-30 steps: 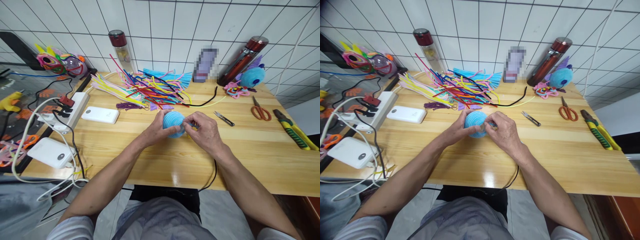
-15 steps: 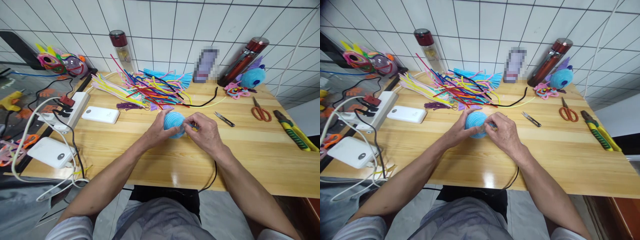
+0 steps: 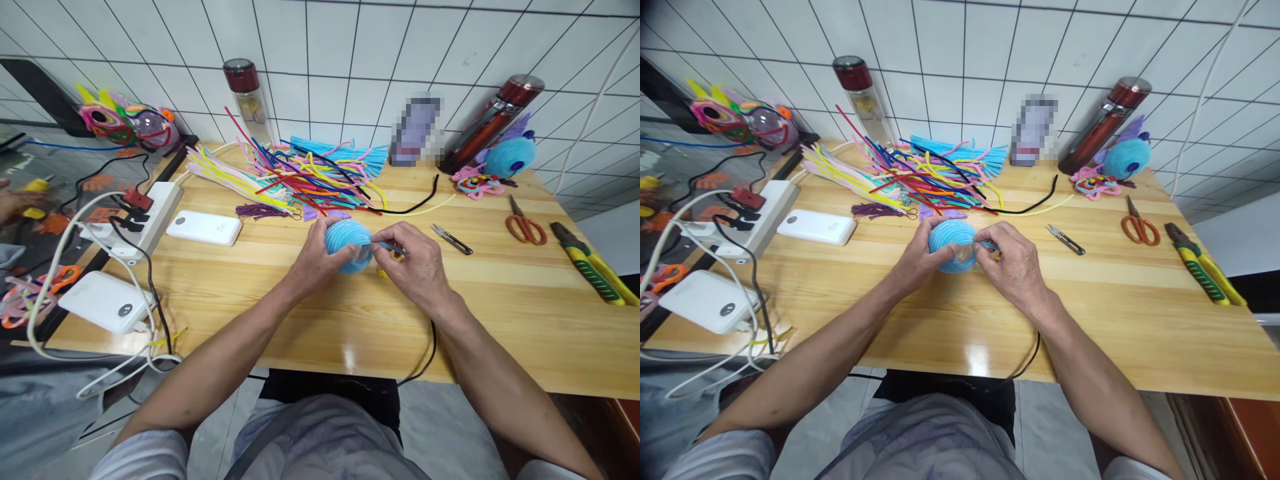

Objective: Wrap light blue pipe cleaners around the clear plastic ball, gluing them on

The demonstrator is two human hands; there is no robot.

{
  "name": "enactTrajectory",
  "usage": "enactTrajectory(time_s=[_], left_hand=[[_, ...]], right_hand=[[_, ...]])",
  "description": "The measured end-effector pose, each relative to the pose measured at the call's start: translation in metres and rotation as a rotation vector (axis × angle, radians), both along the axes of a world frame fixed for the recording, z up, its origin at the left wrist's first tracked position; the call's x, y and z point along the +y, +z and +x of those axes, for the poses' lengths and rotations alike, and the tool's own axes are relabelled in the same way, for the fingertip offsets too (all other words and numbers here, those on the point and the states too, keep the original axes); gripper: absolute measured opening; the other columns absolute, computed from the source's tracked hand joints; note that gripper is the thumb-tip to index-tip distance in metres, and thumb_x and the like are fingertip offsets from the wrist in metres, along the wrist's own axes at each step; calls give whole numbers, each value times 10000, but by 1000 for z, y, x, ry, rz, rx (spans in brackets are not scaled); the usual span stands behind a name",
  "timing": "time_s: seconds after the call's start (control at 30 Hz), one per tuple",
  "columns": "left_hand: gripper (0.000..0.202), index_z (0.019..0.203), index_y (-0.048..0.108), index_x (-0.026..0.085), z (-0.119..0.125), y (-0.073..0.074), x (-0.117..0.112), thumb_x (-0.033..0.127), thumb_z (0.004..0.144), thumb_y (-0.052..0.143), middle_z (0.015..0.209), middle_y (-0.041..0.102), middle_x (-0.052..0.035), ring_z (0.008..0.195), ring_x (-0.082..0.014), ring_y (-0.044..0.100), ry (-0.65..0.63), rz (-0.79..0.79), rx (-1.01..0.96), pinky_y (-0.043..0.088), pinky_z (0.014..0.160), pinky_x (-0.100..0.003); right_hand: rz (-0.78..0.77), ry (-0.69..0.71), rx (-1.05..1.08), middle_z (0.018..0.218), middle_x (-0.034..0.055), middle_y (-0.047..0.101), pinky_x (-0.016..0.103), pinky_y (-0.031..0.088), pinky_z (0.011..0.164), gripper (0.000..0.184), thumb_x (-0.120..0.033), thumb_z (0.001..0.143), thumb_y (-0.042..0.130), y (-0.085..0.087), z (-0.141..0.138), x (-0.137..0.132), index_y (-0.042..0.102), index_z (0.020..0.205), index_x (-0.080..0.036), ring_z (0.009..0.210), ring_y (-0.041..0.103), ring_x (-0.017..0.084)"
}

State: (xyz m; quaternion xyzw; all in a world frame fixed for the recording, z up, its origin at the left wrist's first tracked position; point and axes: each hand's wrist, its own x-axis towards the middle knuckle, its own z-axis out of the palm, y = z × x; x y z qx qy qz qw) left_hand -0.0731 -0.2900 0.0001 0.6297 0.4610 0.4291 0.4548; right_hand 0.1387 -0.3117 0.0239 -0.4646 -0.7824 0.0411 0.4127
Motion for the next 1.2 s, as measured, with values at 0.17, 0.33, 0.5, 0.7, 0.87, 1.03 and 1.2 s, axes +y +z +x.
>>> enactTrajectory(time_s=[0.17, 0.33, 0.5, 0.7, 0.87, 1.03, 1.2], left_hand=[[627, 1352, 556, 207, 3, -2, -1, 408, 809, 794, 1393, 613, -136, 1343, -341, 578, 62, -13, 25, 465, 1186, -529], [625, 1329, 558, 217, 3, -1, -2, 398, 790, 817, 1388, 617, -129, 1344, -336, 577, 89, 40, 69, 465, 1186, -532], [598, 1290, 543, 212, 4, 0, -4, 393, 791, 819, 1356, 631, -132, 1308, -331, 605, 98, 46, 66, 485, 1156, -520], [617, 1355, 537, 214, 4, 0, -5, 378, 819, 794, 1432, 620, -138, 1363, -327, 589, 53, 78, 60, 480, 1185, -510], [661, 1433, 566, 212, 5, 1, -5, 347, 826, 790, 1463, 601, -150, 1435, -325, 536, 19, 119, 151, 423, 1258, -523], [692, 1405, 569, 198, 6, 1, -6, 431, 812, 838, 1447, 605, -161, 1415, -335, 550, 50, 97, 134, 453, 1225, -516], [639, 1352, 564, 208, 6, 0, -5, 450, 832, 845, 1460, 626, -154, 1387, -342, 580, 40, 42, 53, 459, 1208, -524]], right_hand=[[-11, 17, -37, 845, 28, 758, 317, 547, 712, 138, -143, 939, 634, -1, 0, 0, 720, 899, -242, 765, 708, 189], [-23, 13, -77, 853, 35, 770, 318, 556, 726, 150, -131, 933, 628, -1, 1, -1, 729, 899, -237, 781, 723, 191], [11, 30, -72, 849, 41, 772, 311, 557, 719, 147, -126, 948, 633, -2, 0, -1, 732, 906, -226, 775, 726, 186], [-29, 5, -26, 834, 31, 765, 314, 538, 696, 116, -163, 946, 662, -1, 0, 0, 729, 883, -235, 746, 700, 183], [-17, 4, -16, 814, 24, 756, 307, 530, 692, 129, -144, 928, 654, -1, -1, 0, 713, 851, -229, 738, 695, 177], [-16, 7, -23, 808, 24, 753, 310, 536, 684, 132, -166, 933, 657, 1, -3, -2, 701, 831, -238, 740, 704, 180], [-24, -13, -67, 816, 34, 763, 331, 556, 696, 123, -203, 947, 656, 1, -4, -4, 714, 850, -253, 753, 714, 197]])
